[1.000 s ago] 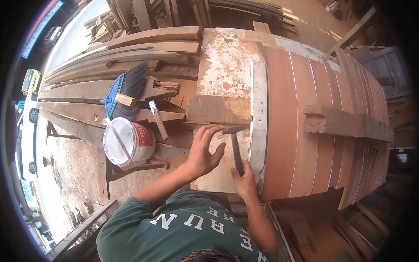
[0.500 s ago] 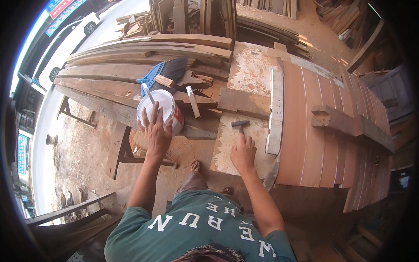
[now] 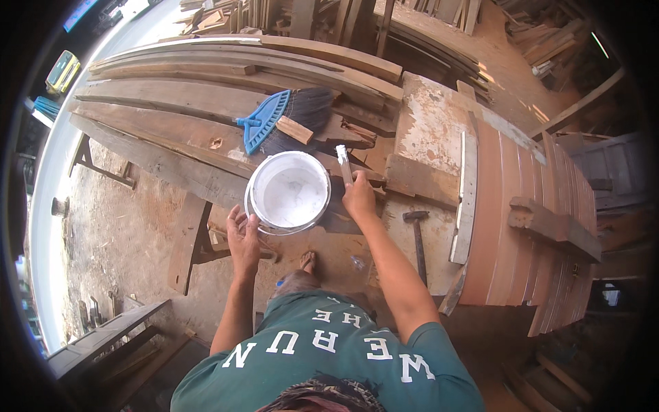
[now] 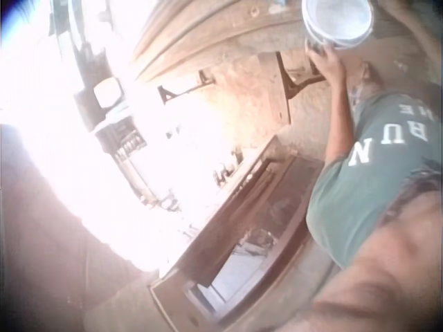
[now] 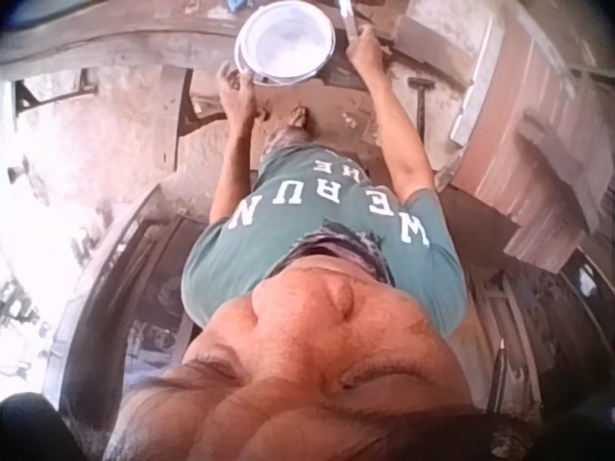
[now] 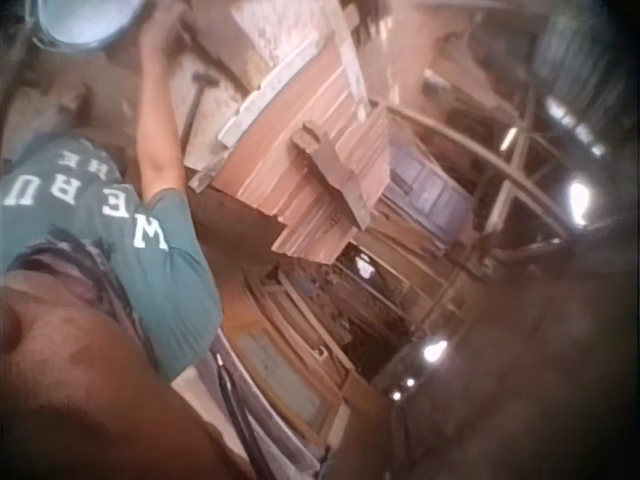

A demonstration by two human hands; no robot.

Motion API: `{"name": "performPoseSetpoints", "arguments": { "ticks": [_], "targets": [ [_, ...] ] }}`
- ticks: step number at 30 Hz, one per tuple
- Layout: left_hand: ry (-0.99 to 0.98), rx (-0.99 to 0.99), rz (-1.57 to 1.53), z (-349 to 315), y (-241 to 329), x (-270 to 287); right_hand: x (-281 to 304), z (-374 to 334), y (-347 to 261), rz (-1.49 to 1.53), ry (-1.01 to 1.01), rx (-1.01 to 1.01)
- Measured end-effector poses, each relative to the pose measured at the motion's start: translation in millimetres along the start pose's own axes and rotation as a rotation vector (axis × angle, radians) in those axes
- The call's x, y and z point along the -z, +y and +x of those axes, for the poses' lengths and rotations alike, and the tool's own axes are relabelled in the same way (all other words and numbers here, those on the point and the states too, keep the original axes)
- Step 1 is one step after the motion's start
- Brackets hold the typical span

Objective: The person arranges several wooden planks on a workbench, then retrieves a long wooden beam from a pile and places it on top of the planks. They use a hammer to drive nails into the wood to secure the pieces together.

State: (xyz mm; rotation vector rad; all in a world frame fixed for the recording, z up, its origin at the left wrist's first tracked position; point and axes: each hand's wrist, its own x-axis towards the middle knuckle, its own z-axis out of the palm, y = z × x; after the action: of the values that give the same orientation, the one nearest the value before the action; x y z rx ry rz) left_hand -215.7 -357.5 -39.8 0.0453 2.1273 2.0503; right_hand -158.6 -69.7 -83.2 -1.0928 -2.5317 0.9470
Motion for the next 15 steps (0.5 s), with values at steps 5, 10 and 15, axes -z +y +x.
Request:
{"name": "performPoseSetpoints", "arguments": {
  "ticks": [5,10,15],
  "targets": [
    [-0.256,0.248,-0.27,36,4,16,77,-13,-41,0.358,-0.069,-0.184],
    [-0.425,0.203,-0.31,57,7,19,146,-30,-87,-0.027,-0.11,0.416],
    [-0.516,0.164,-0.302,72,11,19,138,-30,-124,-0.402,-0.272,0.681]
  ]
}}
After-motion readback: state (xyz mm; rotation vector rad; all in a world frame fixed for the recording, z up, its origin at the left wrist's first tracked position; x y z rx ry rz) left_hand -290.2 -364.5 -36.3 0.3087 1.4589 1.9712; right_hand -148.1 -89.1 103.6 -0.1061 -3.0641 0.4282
